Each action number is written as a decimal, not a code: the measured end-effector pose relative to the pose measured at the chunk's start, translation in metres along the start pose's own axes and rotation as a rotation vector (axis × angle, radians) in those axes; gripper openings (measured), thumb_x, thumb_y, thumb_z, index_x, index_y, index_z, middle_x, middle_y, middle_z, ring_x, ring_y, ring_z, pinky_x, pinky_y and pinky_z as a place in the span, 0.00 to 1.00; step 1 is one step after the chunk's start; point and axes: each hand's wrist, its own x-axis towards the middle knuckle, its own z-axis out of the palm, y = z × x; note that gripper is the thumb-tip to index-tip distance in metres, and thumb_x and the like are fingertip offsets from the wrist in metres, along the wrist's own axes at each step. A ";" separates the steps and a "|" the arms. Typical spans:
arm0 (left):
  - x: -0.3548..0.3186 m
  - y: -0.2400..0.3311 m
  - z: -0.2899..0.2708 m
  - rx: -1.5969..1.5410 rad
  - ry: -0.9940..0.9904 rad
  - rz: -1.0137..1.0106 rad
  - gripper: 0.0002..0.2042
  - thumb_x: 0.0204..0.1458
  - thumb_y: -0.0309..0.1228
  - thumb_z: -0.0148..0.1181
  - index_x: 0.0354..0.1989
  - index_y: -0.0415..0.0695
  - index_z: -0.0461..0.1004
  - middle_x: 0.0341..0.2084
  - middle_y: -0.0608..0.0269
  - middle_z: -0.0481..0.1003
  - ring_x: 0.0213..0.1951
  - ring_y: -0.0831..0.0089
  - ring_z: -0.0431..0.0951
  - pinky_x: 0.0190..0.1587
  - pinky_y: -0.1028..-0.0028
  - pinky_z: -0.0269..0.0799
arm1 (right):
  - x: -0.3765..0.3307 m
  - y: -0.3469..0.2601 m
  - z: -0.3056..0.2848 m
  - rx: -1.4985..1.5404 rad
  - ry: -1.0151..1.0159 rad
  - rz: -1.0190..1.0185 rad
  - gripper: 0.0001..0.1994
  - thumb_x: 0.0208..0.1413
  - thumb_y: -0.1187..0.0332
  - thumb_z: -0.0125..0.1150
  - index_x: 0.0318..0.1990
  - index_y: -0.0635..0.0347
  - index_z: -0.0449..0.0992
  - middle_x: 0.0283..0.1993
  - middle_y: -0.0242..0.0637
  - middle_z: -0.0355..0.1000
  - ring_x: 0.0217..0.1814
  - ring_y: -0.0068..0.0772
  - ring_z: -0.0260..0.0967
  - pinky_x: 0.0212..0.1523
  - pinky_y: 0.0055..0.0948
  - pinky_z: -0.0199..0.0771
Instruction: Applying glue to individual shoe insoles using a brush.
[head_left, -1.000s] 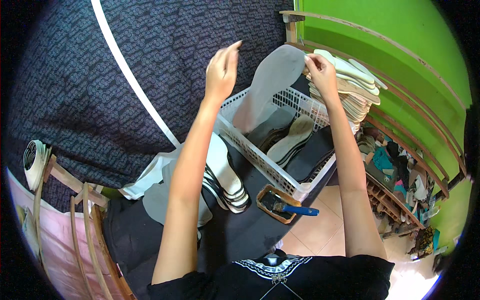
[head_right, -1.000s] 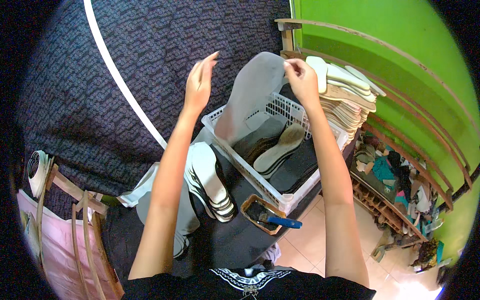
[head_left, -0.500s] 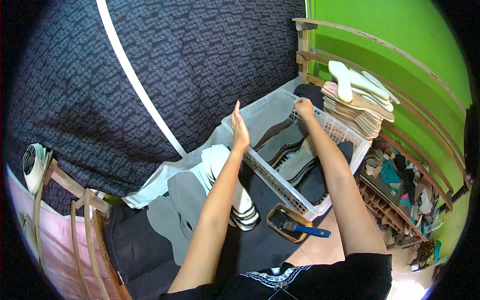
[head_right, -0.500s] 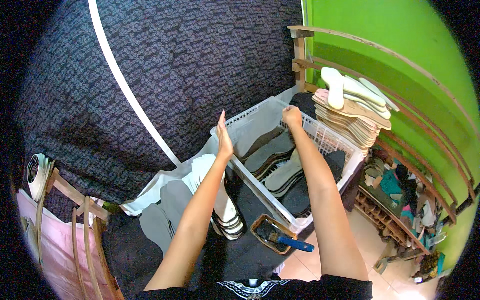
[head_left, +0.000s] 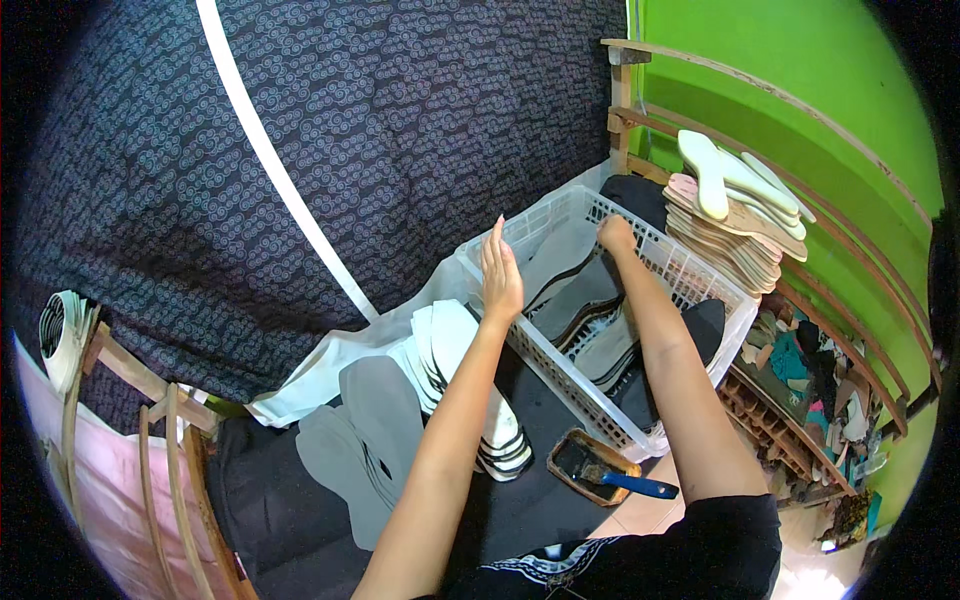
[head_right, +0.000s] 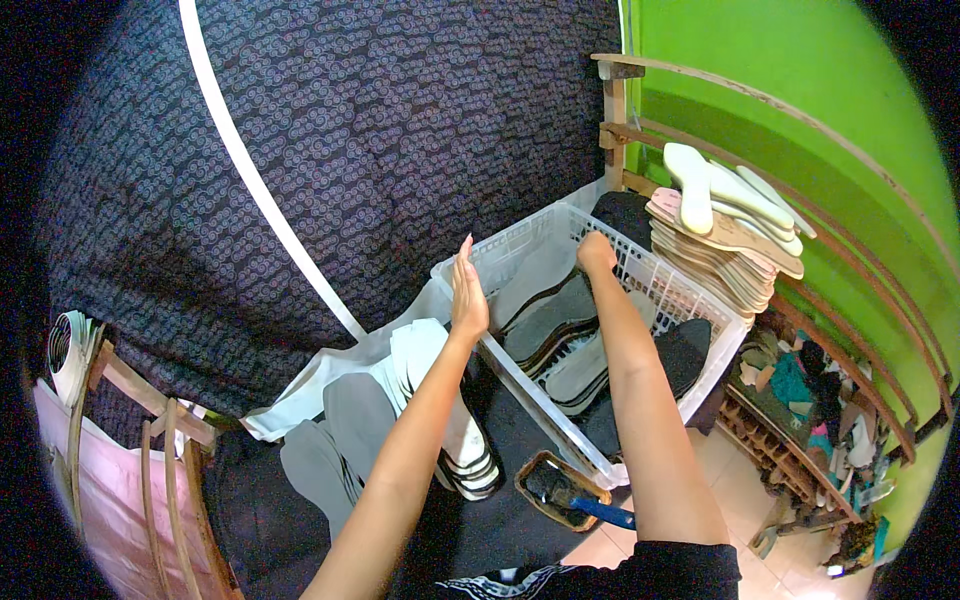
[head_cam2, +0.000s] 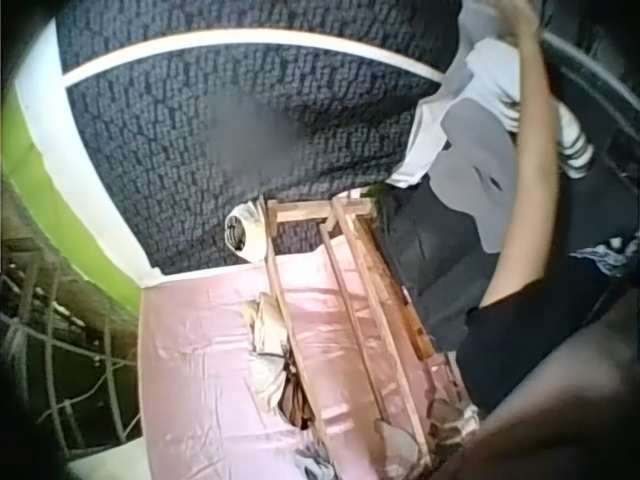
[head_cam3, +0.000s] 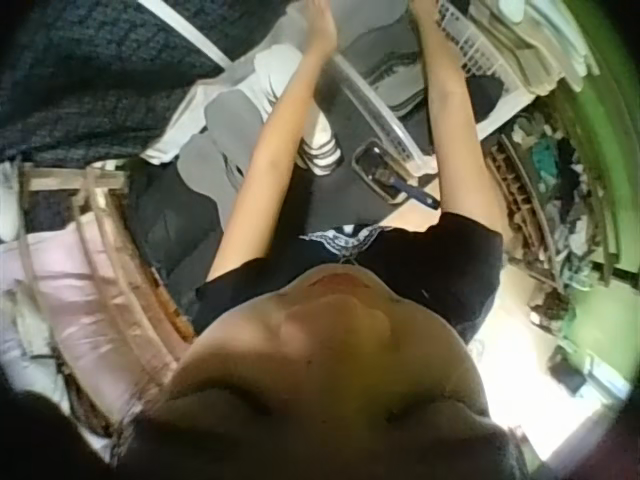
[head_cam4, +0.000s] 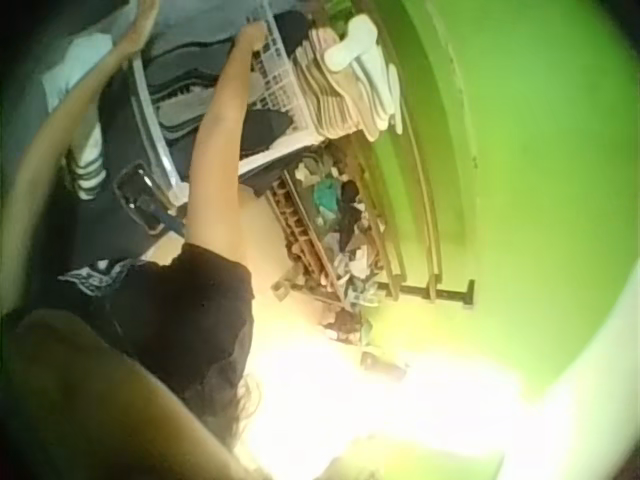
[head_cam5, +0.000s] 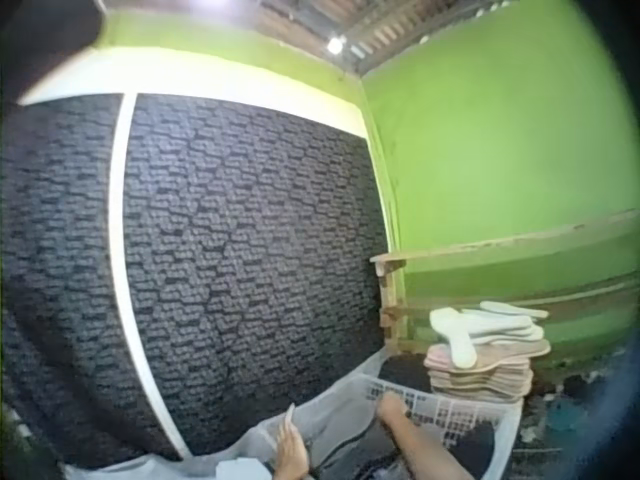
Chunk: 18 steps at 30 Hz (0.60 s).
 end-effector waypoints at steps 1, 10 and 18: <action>0.001 -0.001 0.007 0.032 -0.007 0.000 0.23 0.55 0.41 0.18 0.55 0.44 0.49 0.53 0.53 0.52 0.56 0.56 0.47 0.58 0.65 0.37 | 0.009 0.009 0.001 -0.066 -0.052 -0.007 0.12 0.43 0.69 0.50 0.37 0.60 0.72 0.44 0.44 0.67 0.46 0.42 0.65 0.41 0.36 0.66; 0.000 -0.015 -0.001 0.070 -0.030 -0.064 0.22 0.55 0.40 0.20 0.56 0.44 0.48 0.54 0.54 0.51 0.57 0.55 0.46 0.58 0.64 0.36 | -0.032 -0.035 -0.005 -0.132 0.089 -0.155 0.14 0.46 0.64 0.50 0.38 0.63 0.69 0.43 0.49 0.66 0.45 0.46 0.64 0.43 0.38 0.65; -0.012 -0.019 -0.034 -0.179 0.094 -0.080 0.25 0.55 0.45 0.21 0.55 0.42 0.48 0.53 0.52 0.50 0.56 0.59 0.48 0.57 0.68 0.40 | -0.084 -0.073 -0.036 0.008 0.105 -0.445 0.16 0.47 0.60 0.48 0.40 0.61 0.66 0.44 0.49 0.64 0.45 0.47 0.62 0.44 0.39 0.63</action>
